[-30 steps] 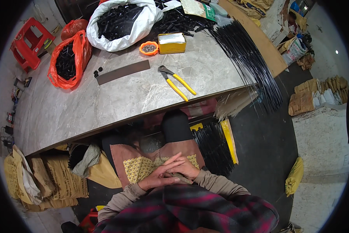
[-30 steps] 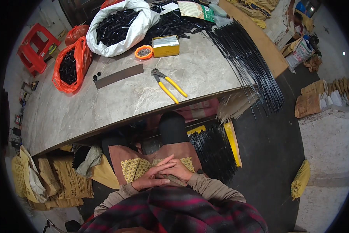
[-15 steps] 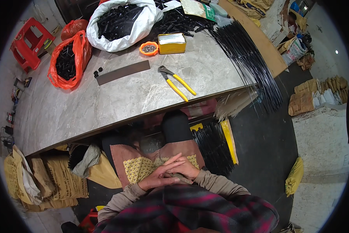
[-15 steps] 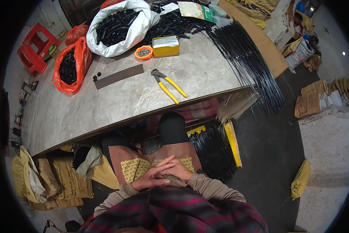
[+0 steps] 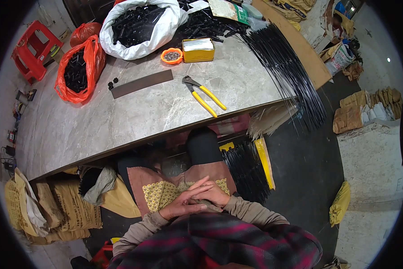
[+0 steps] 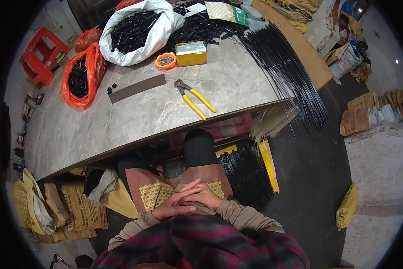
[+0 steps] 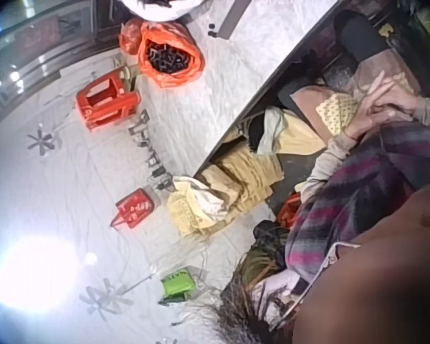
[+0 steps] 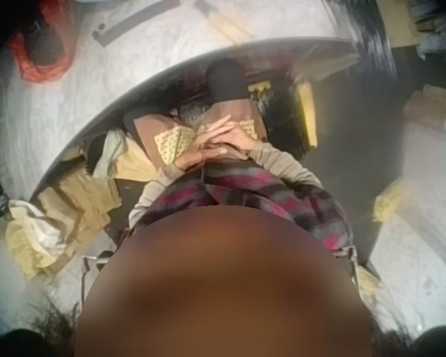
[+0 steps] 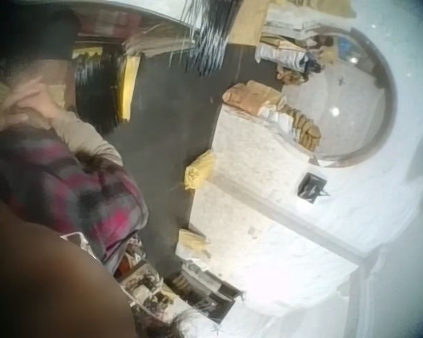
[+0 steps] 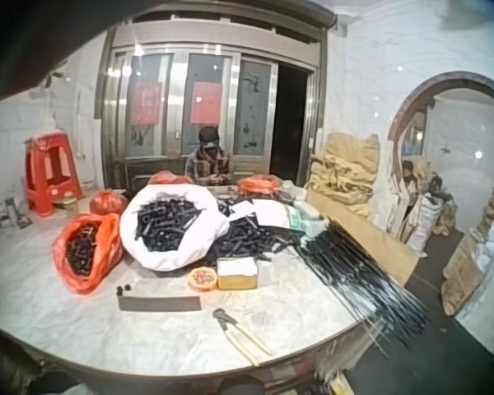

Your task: The person is assembling and trimming the ribs for a folding fan or similar small frame using a central hub and pliers.

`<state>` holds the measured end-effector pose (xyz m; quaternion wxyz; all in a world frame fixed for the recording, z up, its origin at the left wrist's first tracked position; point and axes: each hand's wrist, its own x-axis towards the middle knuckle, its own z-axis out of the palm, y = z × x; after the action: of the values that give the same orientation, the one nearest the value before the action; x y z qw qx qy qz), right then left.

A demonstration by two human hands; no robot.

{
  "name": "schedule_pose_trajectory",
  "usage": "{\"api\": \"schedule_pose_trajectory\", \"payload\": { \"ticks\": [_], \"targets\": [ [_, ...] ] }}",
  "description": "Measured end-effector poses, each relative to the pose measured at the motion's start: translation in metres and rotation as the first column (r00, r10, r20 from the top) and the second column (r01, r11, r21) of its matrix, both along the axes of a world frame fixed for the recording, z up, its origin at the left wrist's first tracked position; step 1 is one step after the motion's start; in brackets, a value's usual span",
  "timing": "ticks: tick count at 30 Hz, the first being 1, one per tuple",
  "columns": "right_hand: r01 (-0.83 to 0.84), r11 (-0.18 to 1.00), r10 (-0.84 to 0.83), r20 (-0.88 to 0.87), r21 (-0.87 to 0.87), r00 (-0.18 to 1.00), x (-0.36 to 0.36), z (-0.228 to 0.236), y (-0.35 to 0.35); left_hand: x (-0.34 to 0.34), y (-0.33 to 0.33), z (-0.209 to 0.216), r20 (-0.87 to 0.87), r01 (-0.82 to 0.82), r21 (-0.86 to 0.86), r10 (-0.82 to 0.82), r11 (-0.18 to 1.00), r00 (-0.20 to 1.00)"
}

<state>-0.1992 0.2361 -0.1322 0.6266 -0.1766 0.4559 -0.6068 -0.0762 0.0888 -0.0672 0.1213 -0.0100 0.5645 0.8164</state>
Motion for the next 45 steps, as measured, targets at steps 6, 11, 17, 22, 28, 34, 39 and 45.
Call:
{"api": "schedule_pose_trajectory", "payload": {
  "ticks": [6, 11, 17, 22, 28, 34, 39, 45],
  "targets": [
    [-0.007, 1.0, 0.007, 0.009, -0.01, 1.0, -0.001, -0.007, 0.002, 0.0, -0.002, -0.005, -0.031, 0.019, -0.073, -0.021, 0.997, 0.999],
    [-0.01, 1.0, 0.01, -0.01, -0.028, 1.0, -0.002, -0.008, 0.001, 0.0, 0.001, -0.007, -0.05, -0.002, -0.067, -0.002, 0.998, 0.999],
    [0.005, 1.0, -0.005, 0.04, 0.003, 0.999, 0.0, 0.002, -0.001, 0.0, -0.001, 0.002, 0.021, 0.007, -0.008, -0.007, 1.0, 1.0],
    [0.003, 1.0, -0.003, 0.0, -0.018, 1.0, -0.001, 0.001, 0.0, 0.0, 0.0, -0.002, -0.015, 0.009, -0.054, -0.01, 0.999, 1.0],
    [0.085, 0.996, -0.085, 0.005, -0.027, 0.996, 0.002, 0.009, -0.003, -0.002, 0.0, 0.006, 0.028, -0.017, -0.074, 0.02, 0.997, 0.999],
    [0.056, 0.998, -0.058, -0.086, -0.023, 0.995, -0.001, -0.006, -0.001, -0.006, 0.002, 0.005, -0.003, -0.038, -0.097, 0.038, 0.995, 0.999],
    [-0.01, 0.997, -0.002, -0.159, -0.075, 0.987, -0.009, 0.004, -0.004, -0.006, 0.003, -0.006, -0.092, -0.043, -0.182, 0.027, 0.982, 0.995],
    [0.02, 0.999, -0.047, -0.908, -0.043, 0.416, -0.065, 0.022, -0.003, -0.01, -0.004, -0.008, 0.078, -0.425, -0.014, 0.425, 0.905, 0.902]
  ]
}}
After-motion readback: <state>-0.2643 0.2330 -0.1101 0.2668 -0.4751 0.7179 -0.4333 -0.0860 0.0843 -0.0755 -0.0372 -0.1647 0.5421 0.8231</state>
